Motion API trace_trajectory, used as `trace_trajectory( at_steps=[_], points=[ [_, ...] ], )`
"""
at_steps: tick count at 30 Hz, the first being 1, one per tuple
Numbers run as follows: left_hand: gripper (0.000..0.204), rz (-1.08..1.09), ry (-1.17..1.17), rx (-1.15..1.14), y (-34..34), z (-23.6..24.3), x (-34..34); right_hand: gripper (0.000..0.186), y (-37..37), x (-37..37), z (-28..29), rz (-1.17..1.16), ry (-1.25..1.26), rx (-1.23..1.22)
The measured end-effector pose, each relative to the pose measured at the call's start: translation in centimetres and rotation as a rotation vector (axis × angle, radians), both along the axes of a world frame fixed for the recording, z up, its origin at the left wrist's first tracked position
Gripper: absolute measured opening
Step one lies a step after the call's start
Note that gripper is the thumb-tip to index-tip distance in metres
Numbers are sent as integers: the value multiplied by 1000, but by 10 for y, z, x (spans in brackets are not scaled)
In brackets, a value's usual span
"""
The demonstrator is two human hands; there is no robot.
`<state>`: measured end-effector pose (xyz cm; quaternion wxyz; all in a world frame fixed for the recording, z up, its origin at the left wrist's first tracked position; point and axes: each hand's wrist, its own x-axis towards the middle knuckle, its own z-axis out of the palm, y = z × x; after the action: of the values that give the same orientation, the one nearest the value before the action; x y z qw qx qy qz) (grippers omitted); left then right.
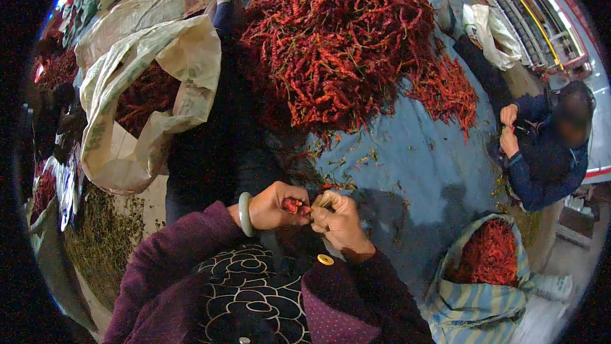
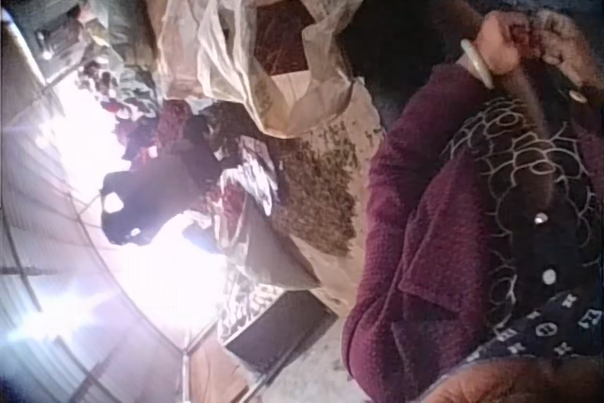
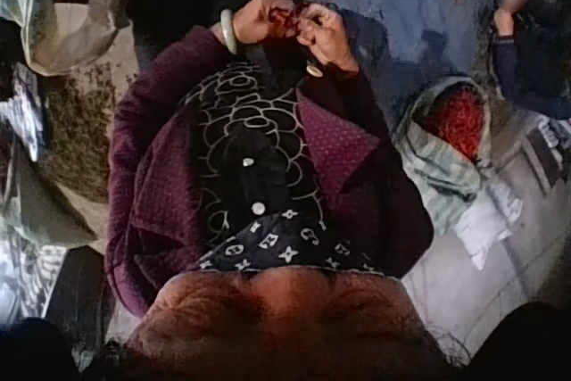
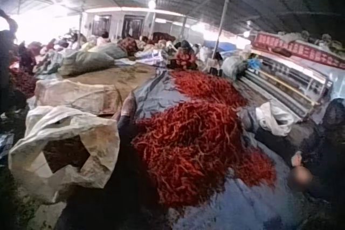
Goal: The person sits on the ground and removes stems from dried red chili peppers by hand. The person picks peppers from a large pile, pulls off the stems, and places the de-stemmed peppers into a nearby sack.
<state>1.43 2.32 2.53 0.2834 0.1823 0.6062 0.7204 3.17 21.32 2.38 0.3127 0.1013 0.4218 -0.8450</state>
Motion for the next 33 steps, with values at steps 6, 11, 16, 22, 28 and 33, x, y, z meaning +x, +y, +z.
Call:
trace_trajectory(
  at_steps=[6, 11, 16, 22, 28, 33],
  points=[
    [13, -54, -84, 67, -20, -3, -19, 16, 34, -20, -16, 335, -58, -150],
    [37, 487, -498, 425, -73, -4, -33, 21, 69, -36, -56, 751, 1205, 1808],
    [27, 528, -493, 430, -82, -10, -22, 29, 35, -28, -126, 589, 765, 1362],
    [19, 465, -471, 346, -67, 3, -18, 16, 49, -47, -130, 451, 1244, 1199],
    [15, 402, -451, 186, -31, 8, -17, 15, 29, -49, -29, -66, 653, 759],
    [17, 378, -294, 117, 3, 1, -14, 18, 8, -34, 5, -169, 480, 494]
  ],
)
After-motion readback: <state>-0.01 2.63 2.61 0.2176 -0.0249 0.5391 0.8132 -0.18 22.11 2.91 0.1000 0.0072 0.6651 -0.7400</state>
